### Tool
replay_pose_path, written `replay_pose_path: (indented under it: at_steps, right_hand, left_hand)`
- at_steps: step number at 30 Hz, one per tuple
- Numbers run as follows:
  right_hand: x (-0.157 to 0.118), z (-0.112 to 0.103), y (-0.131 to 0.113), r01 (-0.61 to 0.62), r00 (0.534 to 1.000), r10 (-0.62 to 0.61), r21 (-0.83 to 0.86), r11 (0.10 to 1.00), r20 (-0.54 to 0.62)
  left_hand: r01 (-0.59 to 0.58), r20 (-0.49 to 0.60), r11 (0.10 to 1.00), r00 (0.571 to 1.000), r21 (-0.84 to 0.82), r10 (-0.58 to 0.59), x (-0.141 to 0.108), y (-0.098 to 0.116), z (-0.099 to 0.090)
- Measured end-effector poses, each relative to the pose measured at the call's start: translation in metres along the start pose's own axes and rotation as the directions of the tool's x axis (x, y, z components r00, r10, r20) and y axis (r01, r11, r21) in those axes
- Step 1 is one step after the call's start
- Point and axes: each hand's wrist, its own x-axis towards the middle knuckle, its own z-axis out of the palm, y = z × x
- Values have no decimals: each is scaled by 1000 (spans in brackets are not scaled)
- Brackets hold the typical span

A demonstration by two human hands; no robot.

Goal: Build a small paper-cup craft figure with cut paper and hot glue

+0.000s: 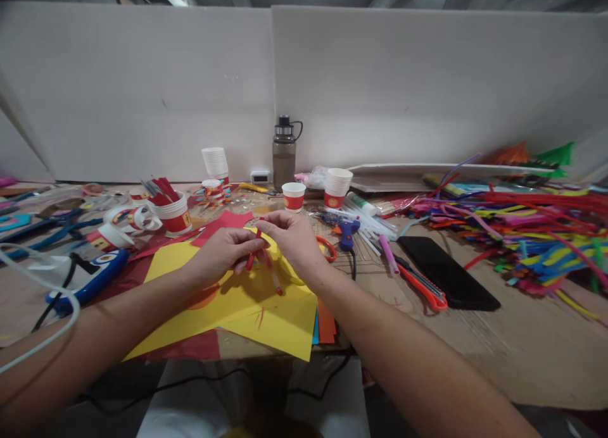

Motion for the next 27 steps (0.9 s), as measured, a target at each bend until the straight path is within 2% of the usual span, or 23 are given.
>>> replay_pose_path:
  at_steps: [6,27]
  right_hand:
    - [0,0,-3,1,1000,-1,-25,1000,-26]
    - [0,0,-2,20,1000,-20,14,1000,-8]
  left_hand:
    - [3,-14,1000,1000,11,-3,0,1,0]
    - [-9,-19,999,1000,52,10,0,-1,-1]
